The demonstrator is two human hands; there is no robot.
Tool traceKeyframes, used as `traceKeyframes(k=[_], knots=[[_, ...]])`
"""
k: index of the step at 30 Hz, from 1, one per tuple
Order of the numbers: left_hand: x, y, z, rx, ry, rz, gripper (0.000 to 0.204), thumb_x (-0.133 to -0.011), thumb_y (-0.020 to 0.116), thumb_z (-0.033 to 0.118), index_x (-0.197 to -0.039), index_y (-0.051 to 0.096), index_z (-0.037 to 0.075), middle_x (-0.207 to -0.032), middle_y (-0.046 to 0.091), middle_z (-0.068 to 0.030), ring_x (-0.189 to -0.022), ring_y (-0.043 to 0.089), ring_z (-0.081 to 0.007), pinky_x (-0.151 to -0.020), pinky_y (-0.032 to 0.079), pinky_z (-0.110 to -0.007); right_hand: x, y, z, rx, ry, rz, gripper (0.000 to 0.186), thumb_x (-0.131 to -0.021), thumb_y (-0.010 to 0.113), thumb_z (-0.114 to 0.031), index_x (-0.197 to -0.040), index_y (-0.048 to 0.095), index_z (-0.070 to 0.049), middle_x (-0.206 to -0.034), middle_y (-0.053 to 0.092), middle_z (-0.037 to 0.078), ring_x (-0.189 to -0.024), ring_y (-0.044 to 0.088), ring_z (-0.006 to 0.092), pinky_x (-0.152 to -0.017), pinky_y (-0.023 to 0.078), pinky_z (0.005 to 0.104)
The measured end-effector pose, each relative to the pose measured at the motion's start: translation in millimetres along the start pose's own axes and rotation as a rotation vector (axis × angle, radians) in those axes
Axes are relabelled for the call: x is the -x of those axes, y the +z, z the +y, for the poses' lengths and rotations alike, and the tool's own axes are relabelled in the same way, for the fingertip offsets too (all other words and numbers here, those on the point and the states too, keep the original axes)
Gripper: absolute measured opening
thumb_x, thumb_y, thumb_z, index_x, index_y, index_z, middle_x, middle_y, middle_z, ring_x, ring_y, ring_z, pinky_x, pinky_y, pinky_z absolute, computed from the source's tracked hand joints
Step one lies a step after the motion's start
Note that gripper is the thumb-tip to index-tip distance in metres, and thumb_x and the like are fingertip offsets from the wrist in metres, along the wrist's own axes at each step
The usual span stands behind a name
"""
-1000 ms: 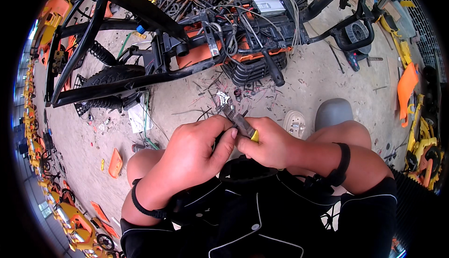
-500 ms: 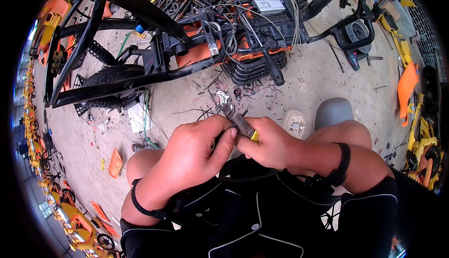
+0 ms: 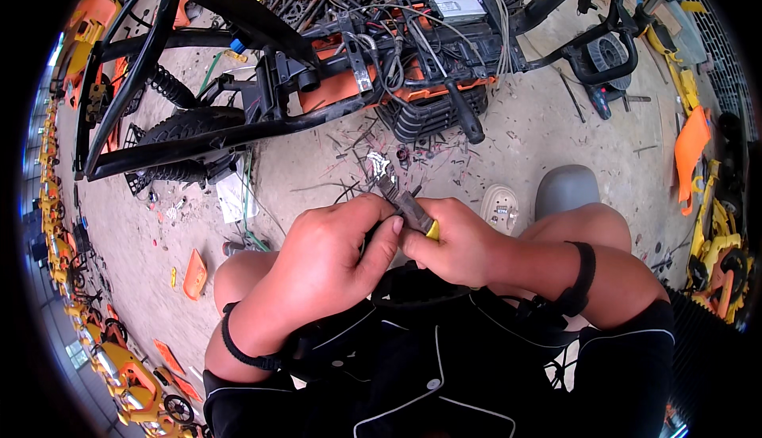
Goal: The person uses wire cutters to strip the insulation from the ends of two wires, then twists the metal strands together by hand.
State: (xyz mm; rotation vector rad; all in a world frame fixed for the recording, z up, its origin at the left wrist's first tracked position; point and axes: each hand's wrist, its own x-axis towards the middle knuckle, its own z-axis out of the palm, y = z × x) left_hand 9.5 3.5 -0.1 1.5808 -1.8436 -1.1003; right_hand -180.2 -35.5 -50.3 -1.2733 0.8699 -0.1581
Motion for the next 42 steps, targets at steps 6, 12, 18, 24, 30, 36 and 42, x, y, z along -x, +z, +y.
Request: traceKeyframes(k=[6,12,18,24,30,36,42], knots=[[-0.4,0.6,-1.2,0.008,0.009,0.0,0.012,-0.091,0.066,0.012,-0.085,0.061,0.003,-0.066,0.061,-0.0159,-0.061,0.062,-0.038,-0.053,0.048,-0.044,1.7,-0.6,-5.6,-0.018,-0.003,-0.004,0.031,-0.093,0.062,-0.026,-0.102,0.064,0.003,-0.077,0.066,0.021,-0.07,0.064,0.0331,-0.07,0.05,0.0404],[-0.4,0.4,-0.1,0.001,0.003,-0.002,0.012,-0.091,0.065,0.013,-0.086,0.062,0.004,-0.065,0.061,-0.0153,-0.061,0.063,-0.0376,-0.053,0.049,-0.044,1.2,0.9,0.1,0.013,-0.003,0.015,0.03,-0.093,0.062,-0.026,-0.1,0.064,0.004,-0.076,0.066,0.02,-0.068,0.063,0.0315,-0.068,0.05,0.0407],[0.5,0.3,-0.2,-0.004,0.0,-0.001,0.012,-0.091,0.065,0.014,-0.087,0.062,0.004,-0.066,0.061,-0.0152,-0.061,0.063,-0.0376,-0.054,0.049,-0.044,2.4,1.1,-3.6,-0.006,0.002,0.015,0.029,-0.093,0.062,-0.025,-0.099,0.064,0.004,-0.075,0.066,0.02,-0.066,0.062,0.0307,-0.067,0.05,0.0406],[0.3,0.5,0.4,-0.001,-0.006,-0.01,0.012,-0.092,0.065,0.014,-0.087,0.062,0.004,-0.065,0.061,-0.0151,-0.061,0.063,-0.0377,-0.054,0.049,-0.044,2.4,1.6,0.7,-0.011,-0.011,0.015,0.028,-0.092,0.062,-0.024,-0.098,0.063,0.004,-0.074,0.066,0.02,-0.065,0.062,0.0302,-0.066,0.05,0.0405],[0.5,-0.2,1.2,-0.002,-0.016,-0.014,0.013,-0.092,0.065,0.014,-0.086,0.062,0.004,-0.066,0.061,-0.0153,-0.061,0.063,-0.0378,-0.054,0.049,-0.044,2.7,0.7,-1.6,0.012,0.001,0.009,0.029,-0.093,0.062,-0.025,-0.099,0.064,0.003,-0.074,0.065,0.021,-0.066,0.063,0.0311,-0.066,0.05,0.0409],[0.3,-0.3,1.8,-0.006,-0.013,-0.019,0.013,-0.092,0.065,0.014,-0.085,0.061,0.004,-0.066,0.061,-0.0156,-0.062,0.063,-0.0379,-0.054,0.049,-0.044,2.5,2.1,-1.3,-0.013,-0.016,0.02,0.03,-0.093,0.062,-0.026,-0.099,0.064,0.003,-0.075,0.066,0.022,-0.067,0.064,0.032,-0.067,0.05,0.0409],[0.0,-0.1,1.0,-0.009,-0.009,-0.016,0.013,-0.092,0.065,0.014,-0.085,0.061,0.004,-0.066,0.061,-0.0155,-0.062,0.063,-0.0377,-0.054,0.049,-0.044,2.2,1.7,-1.7,0.008,-0.006,0.018,0.028,-0.092,0.061,-0.024,-0.099,0.064,0.004,-0.074,0.066,0.021,-0.066,0.064,0.0317,-0.067,0.05,0.0407]])
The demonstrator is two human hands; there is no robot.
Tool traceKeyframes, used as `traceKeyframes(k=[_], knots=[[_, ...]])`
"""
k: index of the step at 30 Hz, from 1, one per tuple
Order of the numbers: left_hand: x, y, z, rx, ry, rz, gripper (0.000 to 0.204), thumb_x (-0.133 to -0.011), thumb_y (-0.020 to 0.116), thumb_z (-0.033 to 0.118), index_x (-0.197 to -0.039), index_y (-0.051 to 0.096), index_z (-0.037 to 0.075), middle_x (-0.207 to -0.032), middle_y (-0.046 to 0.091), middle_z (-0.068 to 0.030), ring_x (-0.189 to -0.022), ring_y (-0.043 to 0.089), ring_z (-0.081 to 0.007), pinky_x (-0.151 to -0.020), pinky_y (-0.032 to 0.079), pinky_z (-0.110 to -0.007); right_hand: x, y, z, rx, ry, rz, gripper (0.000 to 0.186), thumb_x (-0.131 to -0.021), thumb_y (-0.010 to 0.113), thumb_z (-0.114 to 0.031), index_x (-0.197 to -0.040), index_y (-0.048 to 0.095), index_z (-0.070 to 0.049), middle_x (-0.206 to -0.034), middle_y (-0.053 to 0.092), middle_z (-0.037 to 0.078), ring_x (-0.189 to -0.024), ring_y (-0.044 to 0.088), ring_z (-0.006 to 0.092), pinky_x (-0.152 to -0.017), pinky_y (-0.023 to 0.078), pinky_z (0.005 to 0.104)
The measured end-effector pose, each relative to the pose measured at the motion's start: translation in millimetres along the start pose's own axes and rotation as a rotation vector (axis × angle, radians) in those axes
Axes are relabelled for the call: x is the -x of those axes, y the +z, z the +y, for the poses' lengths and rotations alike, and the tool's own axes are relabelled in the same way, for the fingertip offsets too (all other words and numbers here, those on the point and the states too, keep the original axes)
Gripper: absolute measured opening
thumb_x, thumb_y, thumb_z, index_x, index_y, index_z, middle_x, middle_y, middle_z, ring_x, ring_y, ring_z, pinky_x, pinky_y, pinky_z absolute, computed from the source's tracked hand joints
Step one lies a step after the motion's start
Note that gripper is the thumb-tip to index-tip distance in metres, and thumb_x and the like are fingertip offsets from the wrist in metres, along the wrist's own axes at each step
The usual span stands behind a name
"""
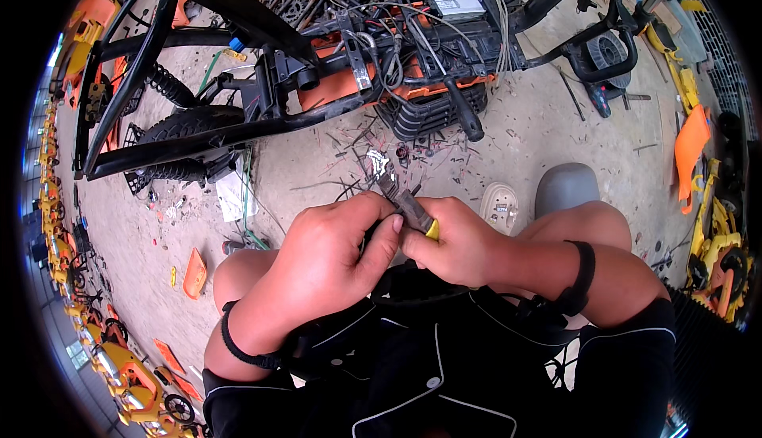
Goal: The person uses wire cutters to strip the insulation from the ends of two wires, then twists the metal strands together by hand.
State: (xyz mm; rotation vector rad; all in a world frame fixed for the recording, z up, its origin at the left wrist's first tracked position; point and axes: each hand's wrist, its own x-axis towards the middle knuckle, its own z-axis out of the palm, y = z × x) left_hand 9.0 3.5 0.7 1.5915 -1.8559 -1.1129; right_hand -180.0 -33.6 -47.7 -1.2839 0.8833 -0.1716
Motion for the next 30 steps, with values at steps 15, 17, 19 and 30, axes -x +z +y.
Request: traceKeyframes(k=[15,17,19,30], knots=[[-0.4,0.7,-1.5,-0.007,0.023,0.012,0.011,-0.091,0.066,0.012,-0.085,0.061,0.003,-0.065,0.061,-0.0151,-0.06,0.063,-0.0374,-0.053,0.049,-0.043,-0.2,-0.8,0.9,-0.019,0.007,-0.013,0.027,-0.091,0.062,-0.023,-0.096,0.064,0.003,-0.074,0.066,0.02,-0.067,0.064,0.0331,-0.067,0.051,0.0414],[-0.3,0.4,-1.5,-0.005,0.024,0.011,0.011,-0.091,0.066,0.012,-0.085,0.061,0.003,-0.066,0.062,-0.0151,-0.061,0.063,-0.0374,-0.053,0.049,-0.043,-0.4,-0.8,0.1,-0.008,0.008,-0.011,0.028,-0.091,0.062,-0.024,-0.095,0.064,0.003,-0.074,0.066,0.02,-0.067,0.064,0.0336,-0.066,0.05,0.0415],[0.1,-0.6,-0.8,-0.003,0.018,0.009,0.011,-0.091,0.065,0.012,-0.086,0.062,0.003,-0.066,0.062,-0.0151,-0.061,0.063,-0.0375,-0.054,0.049,-0.043,-0.8,-0.1,-0.8,-0.005,0.007,-0.008,0.028,-0.092,0.062,-0.025,-0.095,0.064,0.003,-0.074,0.066,0.021,-0.067,0.064,0.0341,-0.066,0.05,0.0415],[-0.7,-0.5,-1.4,-0.027,-0.002,-0.004,0.01,-0.091,0.065,0.014,-0.089,0.062,0.004,-0.067,0.062,-0.0153,-0.063,0.064,-0.0374,-0.055,0.05,-0.044,-2.3,0.0,2.7,-0.016,0.022,-0.007,0.027,-0.091,0.062,-0.024,-0.097,0.064,0.003,-0.075,0.066,0.02,-0.066,0.063,0.0322,-0.066,0.05,0.0412]])
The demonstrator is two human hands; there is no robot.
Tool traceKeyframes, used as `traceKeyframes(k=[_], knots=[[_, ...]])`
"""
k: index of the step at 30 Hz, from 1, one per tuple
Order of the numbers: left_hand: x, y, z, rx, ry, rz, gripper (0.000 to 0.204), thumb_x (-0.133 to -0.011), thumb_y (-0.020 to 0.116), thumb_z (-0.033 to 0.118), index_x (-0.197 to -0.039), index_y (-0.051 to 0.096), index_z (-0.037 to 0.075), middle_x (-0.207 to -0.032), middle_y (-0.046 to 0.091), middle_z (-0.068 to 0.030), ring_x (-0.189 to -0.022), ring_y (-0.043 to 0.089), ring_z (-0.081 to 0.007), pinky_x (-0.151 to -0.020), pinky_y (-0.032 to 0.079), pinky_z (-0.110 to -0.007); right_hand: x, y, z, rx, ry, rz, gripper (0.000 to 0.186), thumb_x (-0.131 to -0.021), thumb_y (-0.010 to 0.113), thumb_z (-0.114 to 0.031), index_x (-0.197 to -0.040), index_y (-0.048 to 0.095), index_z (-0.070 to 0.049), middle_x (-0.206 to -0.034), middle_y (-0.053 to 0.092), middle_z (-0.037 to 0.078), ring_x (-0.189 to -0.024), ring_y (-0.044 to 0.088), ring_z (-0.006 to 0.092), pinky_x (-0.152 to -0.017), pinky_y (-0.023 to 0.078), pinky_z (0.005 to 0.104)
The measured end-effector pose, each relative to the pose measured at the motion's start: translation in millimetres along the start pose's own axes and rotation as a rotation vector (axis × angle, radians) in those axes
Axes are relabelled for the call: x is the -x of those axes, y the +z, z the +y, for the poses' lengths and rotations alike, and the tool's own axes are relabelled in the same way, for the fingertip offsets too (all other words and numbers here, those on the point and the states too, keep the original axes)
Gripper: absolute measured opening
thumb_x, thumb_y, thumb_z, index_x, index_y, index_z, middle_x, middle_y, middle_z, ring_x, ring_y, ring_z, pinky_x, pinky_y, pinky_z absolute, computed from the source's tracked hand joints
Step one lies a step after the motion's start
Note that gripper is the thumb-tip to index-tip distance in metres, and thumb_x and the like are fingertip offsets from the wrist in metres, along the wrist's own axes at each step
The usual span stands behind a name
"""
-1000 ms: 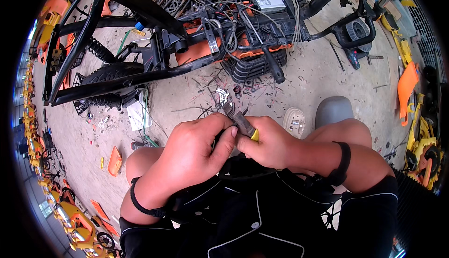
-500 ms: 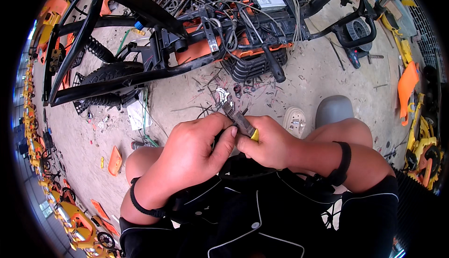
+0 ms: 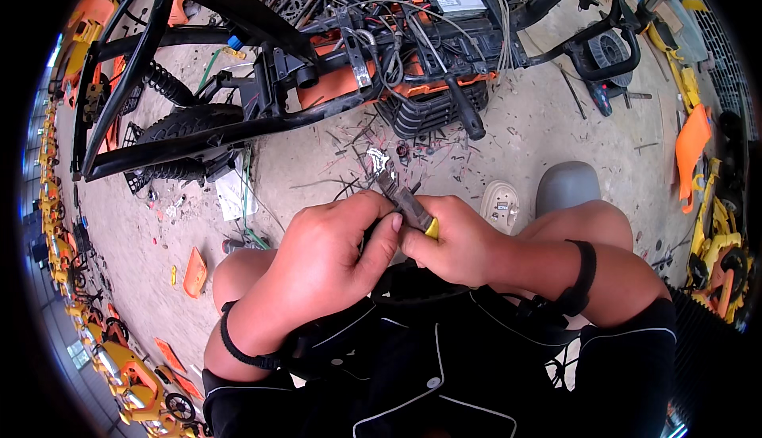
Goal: The person uses wire cutters to strip the insulation from the ends of two wires, then twists the metal strands together by hand.
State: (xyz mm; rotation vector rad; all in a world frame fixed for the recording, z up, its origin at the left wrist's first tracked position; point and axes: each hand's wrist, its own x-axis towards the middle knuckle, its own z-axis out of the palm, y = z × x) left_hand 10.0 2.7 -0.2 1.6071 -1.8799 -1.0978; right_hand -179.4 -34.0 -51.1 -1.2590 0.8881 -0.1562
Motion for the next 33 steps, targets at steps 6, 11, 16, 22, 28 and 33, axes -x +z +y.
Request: traceKeyframes(k=[6,11,16,22,28,33], knots=[[-0.8,1.9,-3.6,0.005,0.015,0.031,0.01,-0.092,0.065,0.014,-0.092,0.063,0.005,-0.068,0.063,-0.0148,-0.064,0.064,-0.0369,-0.055,0.05,-0.044,-4.5,-2.4,6.1,-0.039,-0.088,0.011,0.027,-0.09,0.064,-0.023,-0.099,0.063,0.002,-0.076,0.066,0.019,-0.067,0.064,0.0308,-0.066,0.05,0.0402],[-2.6,1.9,-2.7,0.017,0.017,0.041,0.009,-0.092,0.065,0.014,-0.093,0.063,0.005,-0.068,0.063,-0.0139,-0.064,0.064,-0.0359,-0.055,0.05,-0.043,-6.3,-6.0,7.2,0.061,-0.114,0.048,0.028,-0.089,0.066,-0.025,-0.099,0.062,0.001,-0.077,0.067,0.017,-0.07,0.066,0.0317,-0.067,0.05,0.0403],[-4.3,4.0,-5.4,0.0,0.048,0.048,0.008,-0.092,0.065,0.013,-0.094,0.063,0.006,-0.068,0.063,-0.0131,-0.063,0.064,-0.0353,-0.055,0.051,-0.042,-8.1,-8.9,2.1,0.112,-0.066,0.037,0.032,-0.09,0.068,-0.028,-0.104,0.062,0.001,-0.083,0.068,0.017,-0.076,0.067,0.0304,-0.071,0.051,0.0398],[-4.5,2.8,-3.8,0.016,0.027,0.03,0.008,-0.092,0.065,0.012,-0.094,0.062,0.005,-0.068,0.064,-0.0121,-0.063,0.065,-0.0345,-0.054,0.051,-0.041,-3.3,-8.5,-3.1,-0.014,-0.011,0.017,0.031,-0.094,0.065,-0.022,-0.114,0.059,0.001,-0.095,0.069,0.016,-0.088,0.067,0.0243,-0.079,0.051,0.0374],[-4.1,5.1,-3.4,0.045,0.052,0.049,0.007,-0.092,0.064,0.01,-0.097,0.061,0.005,-0.068,0.064,-0.0116,-0.062,0.066,-0.0333,-0.054,0.051,-0.041,0.7,-6.3,-8.1,-0.153,0.056,0.026,0.024,-0.09,0.06,-0.004,-0.114,0.059,0.001,-0.097,0.068,0.013,-0.092,0.065,0.0198,-0.081,0.051,0.0348],[-3.3,7.2,5.1,0.075,0.028,0.055,0.006,-0.093,0.062,0.007,-0.098,0.06,0.004,-0.066,0.063,-0.0109,-0.06,0.066,-0.0329,-0.053,0.051,-0.04,3.0,-2.2,-9.7,-0.17,0.03,0.091,0.023,-0.086,0.059,0.001,-0.109,0.06,0.001,-0.096,0.068,0.011,-0.089,0.065,0.0188,-0.079,0.051,0.0341]])
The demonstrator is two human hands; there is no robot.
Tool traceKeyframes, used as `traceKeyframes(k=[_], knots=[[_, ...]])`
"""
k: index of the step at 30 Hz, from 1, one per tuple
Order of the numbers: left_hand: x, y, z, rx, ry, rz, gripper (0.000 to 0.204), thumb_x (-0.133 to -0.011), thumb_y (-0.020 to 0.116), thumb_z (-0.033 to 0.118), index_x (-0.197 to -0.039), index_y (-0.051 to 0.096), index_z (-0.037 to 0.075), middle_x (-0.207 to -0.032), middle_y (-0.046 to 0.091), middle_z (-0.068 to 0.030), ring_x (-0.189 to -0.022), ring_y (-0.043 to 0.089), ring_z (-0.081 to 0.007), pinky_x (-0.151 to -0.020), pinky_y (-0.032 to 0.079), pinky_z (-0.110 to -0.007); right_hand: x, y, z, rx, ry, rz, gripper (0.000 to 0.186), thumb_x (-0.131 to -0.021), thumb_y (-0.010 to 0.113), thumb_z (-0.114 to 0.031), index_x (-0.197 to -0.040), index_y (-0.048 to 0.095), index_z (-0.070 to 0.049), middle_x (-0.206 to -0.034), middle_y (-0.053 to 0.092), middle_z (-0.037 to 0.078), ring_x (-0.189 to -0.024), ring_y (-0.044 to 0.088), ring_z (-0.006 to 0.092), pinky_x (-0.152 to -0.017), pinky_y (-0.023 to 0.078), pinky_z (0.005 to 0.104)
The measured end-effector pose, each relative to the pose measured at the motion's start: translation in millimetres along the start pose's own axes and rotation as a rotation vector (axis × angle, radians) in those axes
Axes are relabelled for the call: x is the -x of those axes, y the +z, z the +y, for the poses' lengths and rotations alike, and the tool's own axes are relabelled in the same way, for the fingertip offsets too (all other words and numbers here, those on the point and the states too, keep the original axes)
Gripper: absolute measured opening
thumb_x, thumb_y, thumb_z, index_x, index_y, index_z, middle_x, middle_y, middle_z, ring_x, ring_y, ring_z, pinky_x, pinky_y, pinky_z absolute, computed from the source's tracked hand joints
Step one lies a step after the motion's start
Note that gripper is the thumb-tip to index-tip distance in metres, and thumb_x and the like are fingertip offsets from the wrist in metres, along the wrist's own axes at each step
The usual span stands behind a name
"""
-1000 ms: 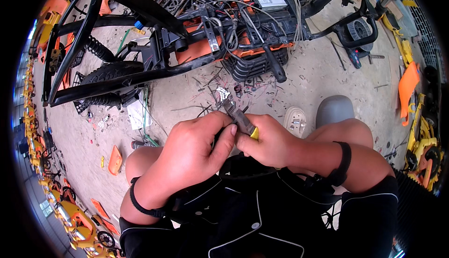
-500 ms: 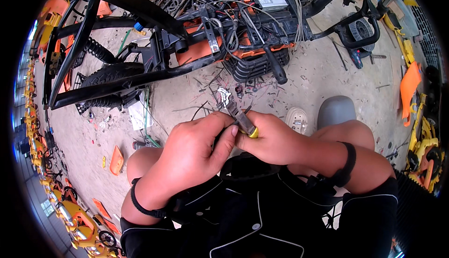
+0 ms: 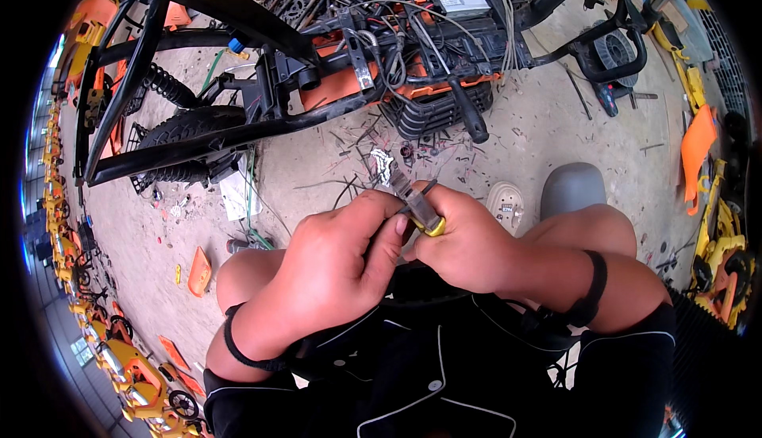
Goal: The person uses wire cutters to strip the insulation from the ends of two wires, then twists the metal strands together by hand.
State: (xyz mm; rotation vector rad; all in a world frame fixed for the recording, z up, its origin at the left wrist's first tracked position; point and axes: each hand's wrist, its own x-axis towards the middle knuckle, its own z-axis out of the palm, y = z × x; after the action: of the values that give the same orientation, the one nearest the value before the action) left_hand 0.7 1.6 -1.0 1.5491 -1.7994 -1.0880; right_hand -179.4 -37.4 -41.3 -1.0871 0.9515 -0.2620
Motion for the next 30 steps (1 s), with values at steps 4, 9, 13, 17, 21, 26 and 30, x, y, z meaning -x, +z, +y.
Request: traceKeyframes(k=[4,9,13,17,21,26,30], knots=[[0.0,1.7,3.1,0.064,0.049,0.032,0.005,-0.094,0.062,0.005,-0.098,0.061,0.003,-0.065,0.062,-0.0098,-0.057,0.065,-0.0303,-0.052,0.05,-0.037,3.3,3.1,6.8,-0.089,0.002,0.062,0.022,-0.085,0.06,0.0,-0.107,0.061,0.0,-0.095,0.068,0.01,-0.087,0.064,0.0166,-0.077,0.051,0.0325],[-0.4,1.3,3.9,0.145,0.117,0.041,0.003,-0.095,0.061,0.004,-0.097,0.062,0.003,-0.067,0.062,-0.0094,-0.055,0.064,-0.0262,-0.052,0.049,-0.034,15.8,-0.2,-1.1,-0.104,0.0,0.16,0.021,-0.084,0.061,0.0,-0.105,0.062,-0.001,-0.094,0.067,0.008,-0.085,0.063,0.0142,-0.076,0.051,0.0301],[0.5,-0.6,1.9,0.072,0.129,0.039,0.003,-0.096,0.059,0.003,-0.097,0.062,0.002,-0.068,0.062,-0.0084,-0.055,0.064,-0.0215,-0.052,0.049,-0.032,16.9,-5.2,-1.9,-0.126,-0.029,0.18,0.021,-0.083,0.059,0.005,-0.103,0.059,-0.001,-0.094,0.064,0.007,-0.088,0.062,0.0155,-0.08,0.053,0.0327],[3.8,-11.6,2.1,0.149,-0.067,0.139,0.008,-0.1,0.057,0.006,-0.1,0.062,0.0,-0.068,0.06,-0.0052,-0.056,0.058,-0.0102,-0.052,0.044,-0.027,11.1,-32.6,-4.5,-0.319,-0.077,0.273,0.025,-0.081,0.052,0.01,-0.104,0.056,0.0,-0.102,0.058,0.01,-0.1,0.061,0.0203,-0.089,0.059,0.043],[6.3,-21.4,-13.6,0.189,-0.018,0.24,0.01,-0.101,0.057,0.007,-0.101,0.062,-0.001,-0.071,0.059,-0.004,-0.061,0.05,-0.0074,-0.056,0.042,-0.024,7.7,-48.8,-14.5,-0.348,-0.135,0.33,0.027,-0.081,0.046,0.008,-0.105,0.056,-0.001,-0.102,0.058,0.011,-0.101,0.06,0.0211,-0.088,0.06,0.0439],[-1.1,-14.4,-12.8,0.165,-0.008,0.189,0.01,-0.101,0.057,0.009,-0.101,0.063,0.0,-0.067,0.06,-0.0039,-0.058,0.051,-0.0086,-0.055,0.043,-0.025,10.4,-35.5,-11.3,-0.234,0.038,0.21,0.029,-0.081,0.048,0.008,-0.107,0.058,-0.003,-0.103,0.061,0.01,-0.098,0.062,0.0198,-0.078,0.059,0.0369],[-4.6,-10.5,-11.2,0.171,0.003,0.187,0.011,-0.101,0.058,0.01,-0.102,0.063,0.001,-0.066,0.059,-0.0038,-0.058,0.051,-0.009,-0.055,0.044,-0.026,6.3,-25.0,-5.9,-0.159,0.099,0.096,0.03,-0.081,0.051,0.008,-0.107,0.058,-0.003,-0.104,0.064,0.009,-0.097,0.063,0.0189,-0.073,0.056,0.0331]])
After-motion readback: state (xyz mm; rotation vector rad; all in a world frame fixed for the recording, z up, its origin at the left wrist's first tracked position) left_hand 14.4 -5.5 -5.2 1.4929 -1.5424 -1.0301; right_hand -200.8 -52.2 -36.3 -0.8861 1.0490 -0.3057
